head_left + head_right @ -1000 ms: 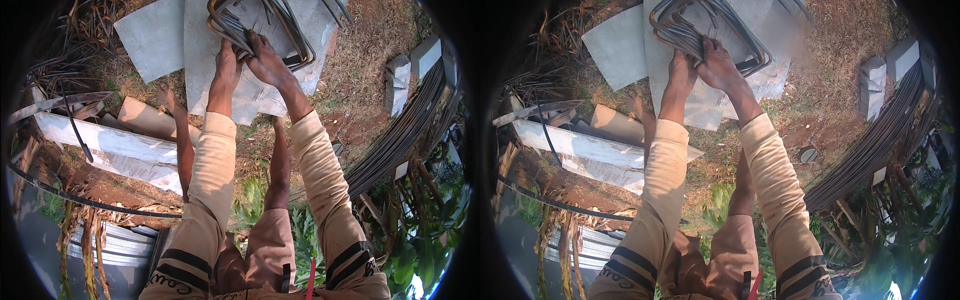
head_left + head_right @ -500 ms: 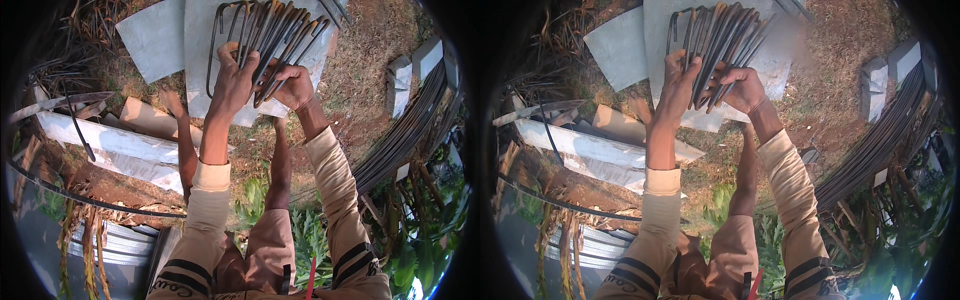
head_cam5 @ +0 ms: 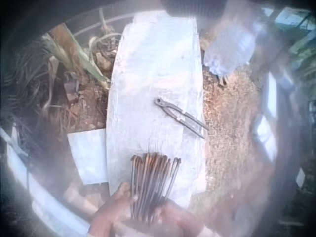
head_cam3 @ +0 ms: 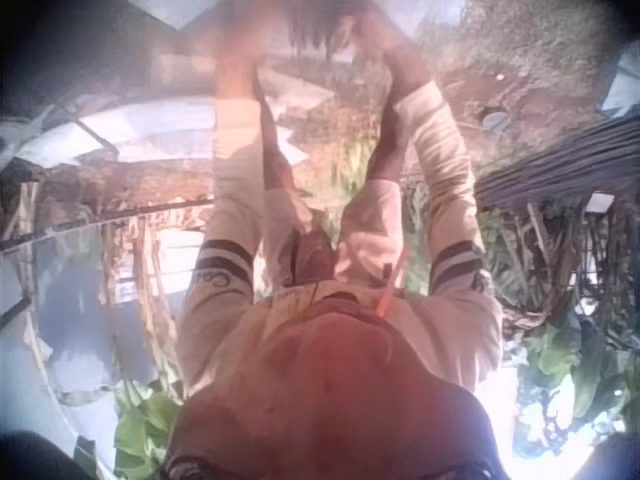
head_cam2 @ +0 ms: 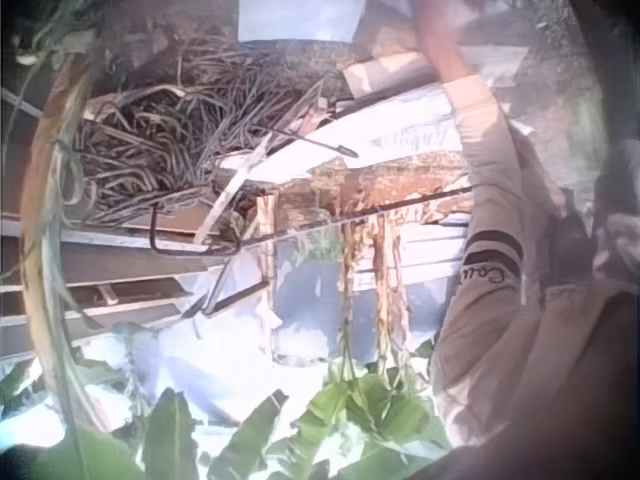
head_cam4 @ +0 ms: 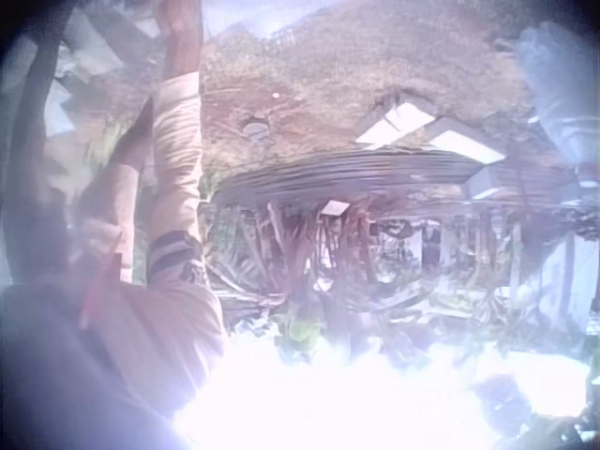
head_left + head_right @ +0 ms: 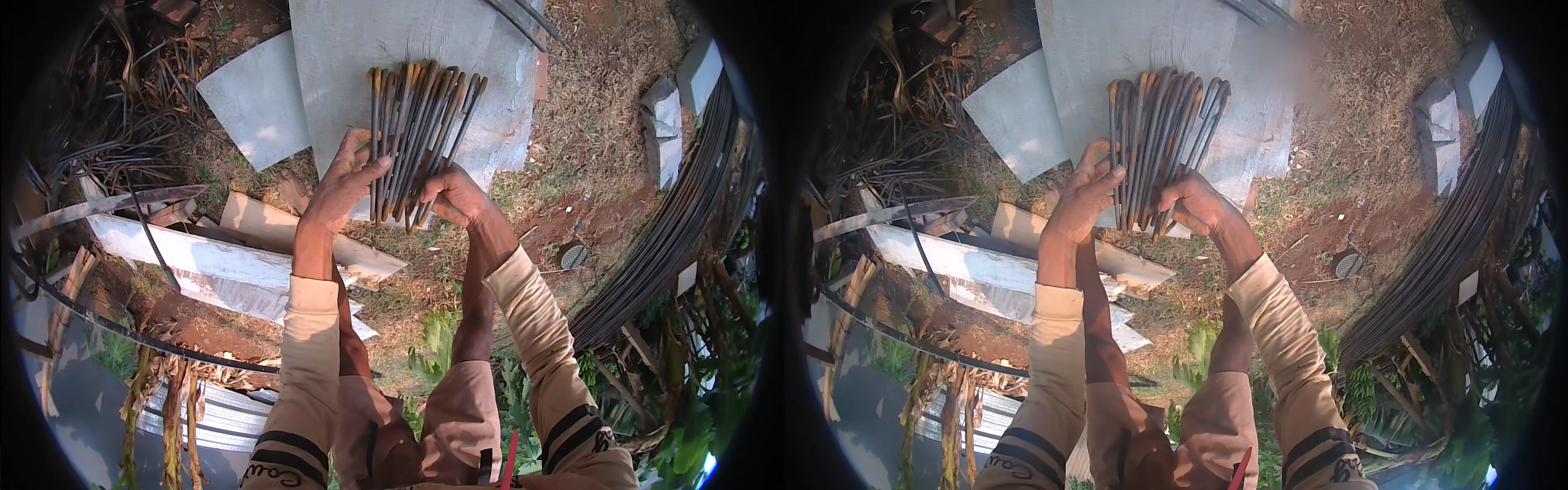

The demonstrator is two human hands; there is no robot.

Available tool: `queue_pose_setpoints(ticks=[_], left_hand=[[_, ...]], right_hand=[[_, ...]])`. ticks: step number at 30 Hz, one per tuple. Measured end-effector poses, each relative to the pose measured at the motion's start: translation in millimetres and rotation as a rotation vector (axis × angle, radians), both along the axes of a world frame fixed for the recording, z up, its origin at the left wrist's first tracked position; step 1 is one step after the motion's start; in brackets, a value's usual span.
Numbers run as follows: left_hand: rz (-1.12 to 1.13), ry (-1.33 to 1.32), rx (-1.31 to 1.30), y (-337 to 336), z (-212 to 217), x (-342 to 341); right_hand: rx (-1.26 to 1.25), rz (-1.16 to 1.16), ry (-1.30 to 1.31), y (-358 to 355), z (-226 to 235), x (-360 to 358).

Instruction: The person picks up U-shaped metal rods, stacks them, and places them onto a larger grid of parallel rods. They adjust the placement of the U-shaped pieces to align with the grid structure.

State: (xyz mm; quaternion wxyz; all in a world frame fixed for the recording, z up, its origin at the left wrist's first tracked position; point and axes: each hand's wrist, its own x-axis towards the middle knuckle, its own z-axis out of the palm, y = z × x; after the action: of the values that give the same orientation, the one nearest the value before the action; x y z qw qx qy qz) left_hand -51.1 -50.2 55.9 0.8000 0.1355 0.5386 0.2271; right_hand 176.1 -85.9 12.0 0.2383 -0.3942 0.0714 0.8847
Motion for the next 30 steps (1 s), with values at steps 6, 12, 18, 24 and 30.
queue_pose_setpoints(ticks=[6,12,18,24,30], left_hand=[[-0.002,-0.295,-0.044,-26,-87,-4],[-0.151,-0.528,-0.132,-22,-120,6],[-0.079,-0.471,-0.118,-48,-91,17],[-0.125,-0.286,-0.227,-100,19,27],[-0.157,-0.359,-0.325,-156,131,41]], right_hand=[[0.214,0.240,-0.146,-23,-23,12],[0.321,0.307,-0.276,-18,-11,21],[0.355,0.621,-0.305,-4,33,37],[0.168,0.754,-0.169,-78,88,58],[0.112,0.310,0.168,-177,181,84]])
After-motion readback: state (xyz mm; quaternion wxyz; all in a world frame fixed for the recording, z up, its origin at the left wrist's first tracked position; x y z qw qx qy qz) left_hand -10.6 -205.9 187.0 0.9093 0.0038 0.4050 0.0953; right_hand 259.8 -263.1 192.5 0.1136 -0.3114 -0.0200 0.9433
